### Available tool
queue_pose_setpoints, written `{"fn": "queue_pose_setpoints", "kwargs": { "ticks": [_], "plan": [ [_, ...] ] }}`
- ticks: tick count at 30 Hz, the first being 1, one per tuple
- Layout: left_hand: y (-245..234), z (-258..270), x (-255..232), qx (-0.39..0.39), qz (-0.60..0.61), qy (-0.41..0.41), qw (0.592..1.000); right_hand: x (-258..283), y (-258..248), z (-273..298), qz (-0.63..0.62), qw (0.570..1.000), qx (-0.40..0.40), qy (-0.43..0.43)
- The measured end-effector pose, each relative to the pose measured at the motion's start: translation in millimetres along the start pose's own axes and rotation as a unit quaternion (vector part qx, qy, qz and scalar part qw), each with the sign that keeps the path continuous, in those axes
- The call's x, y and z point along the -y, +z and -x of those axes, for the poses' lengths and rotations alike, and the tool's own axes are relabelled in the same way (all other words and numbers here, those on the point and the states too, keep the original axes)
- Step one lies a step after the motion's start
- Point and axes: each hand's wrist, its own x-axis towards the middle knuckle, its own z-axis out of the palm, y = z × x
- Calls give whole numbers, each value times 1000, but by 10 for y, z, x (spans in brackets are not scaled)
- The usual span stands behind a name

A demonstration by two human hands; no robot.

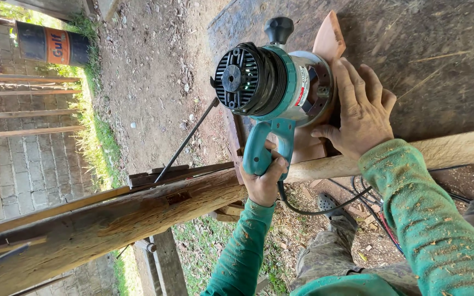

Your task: Using a power router to shape the edges of wooden furniture components.

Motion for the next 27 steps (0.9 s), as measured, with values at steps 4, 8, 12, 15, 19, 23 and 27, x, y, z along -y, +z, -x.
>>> {"fn": "queue_pose_setpoints", "kwargs": {
  "ticks": [4,8,12,15,19,23,27],
  "plan": [
    [-23,34,-53,-3,-2,0,1000,-9,8,18,8,1000,6,-13],
    [-43,88,-66,-11,1,-2,1000,-14,11,26,11,1000,-4,-18],
    [-32,133,-67,-19,5,2,1000,-28,6,-1,23,999,27,-4],
    [53,157,-322,-59,29,-107,992,-171,94,17,69,996,-3,-60],
    [49,204,-337,-60,38,-105,992,-181,75,12,65,996,-1,-58],
    [36,262,-347,-74,28,-118,990,-195,57,7,53,997,15,-58],
    [43,302,-375,-83,34,-124,988,-174,45,11,50,997,1,-64]
  ]
}}
